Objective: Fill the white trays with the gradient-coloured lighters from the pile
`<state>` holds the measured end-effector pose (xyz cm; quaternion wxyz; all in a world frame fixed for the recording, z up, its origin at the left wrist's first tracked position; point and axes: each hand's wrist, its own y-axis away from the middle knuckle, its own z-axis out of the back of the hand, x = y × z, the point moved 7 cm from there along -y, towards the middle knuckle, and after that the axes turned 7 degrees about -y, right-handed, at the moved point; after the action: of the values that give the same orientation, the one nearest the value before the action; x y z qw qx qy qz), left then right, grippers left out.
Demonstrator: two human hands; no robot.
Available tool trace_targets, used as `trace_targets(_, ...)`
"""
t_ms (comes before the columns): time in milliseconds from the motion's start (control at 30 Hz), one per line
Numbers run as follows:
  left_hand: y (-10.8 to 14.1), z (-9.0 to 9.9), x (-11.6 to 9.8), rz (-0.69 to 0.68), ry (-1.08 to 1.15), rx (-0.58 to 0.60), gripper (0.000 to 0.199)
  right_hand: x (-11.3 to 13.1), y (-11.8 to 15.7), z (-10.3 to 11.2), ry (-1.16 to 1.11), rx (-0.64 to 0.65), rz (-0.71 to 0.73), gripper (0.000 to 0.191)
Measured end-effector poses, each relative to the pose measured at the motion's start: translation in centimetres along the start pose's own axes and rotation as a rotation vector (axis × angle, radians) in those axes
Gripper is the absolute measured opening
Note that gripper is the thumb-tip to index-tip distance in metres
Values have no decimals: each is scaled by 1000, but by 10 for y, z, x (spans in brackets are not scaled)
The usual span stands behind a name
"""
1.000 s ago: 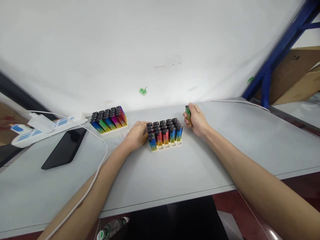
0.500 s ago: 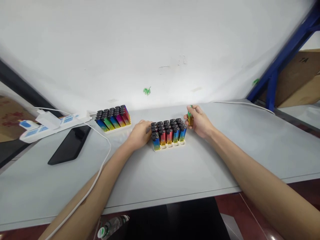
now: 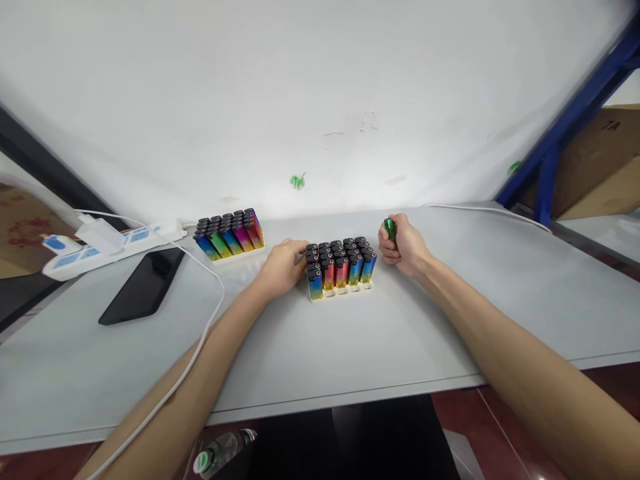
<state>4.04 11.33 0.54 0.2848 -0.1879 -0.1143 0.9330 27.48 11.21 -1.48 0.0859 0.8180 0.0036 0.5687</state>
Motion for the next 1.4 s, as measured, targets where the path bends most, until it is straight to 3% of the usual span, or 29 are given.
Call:
trace_targets(233, -1, -1, 1, 29, 72, -11, 25, -2, 0, -1, 62, 1, -4, 37)
trace_targets(533, 2, 10, 2, 243, 652, -109, 36, -4, -1, 0, 79, 6, 7, 40)
trace_targets(767, 4, 9, -8, 224, 725, -32, 36, -1, 3, -6, 93, 62, 40, 35)
trace_targets(967, 4, 8, -10, 221, 759, 10, 31, -2, 2, -3, 106, 13, 78, 42)
trace_targets(1100, 4, 6, -9, 225, 779, 19, 28, 9, 9, -5, 141, -2, 166, 46)
trace_targets(1267, 3, 5, -7, 214, 790, 6, 28, 38, 33, -20, 375, 128, 342, 39)
trace_targets(1400, 2, 4, -7, 214, 789, -15, 29, 60, 49, -22, 457, 124, 510, 37)
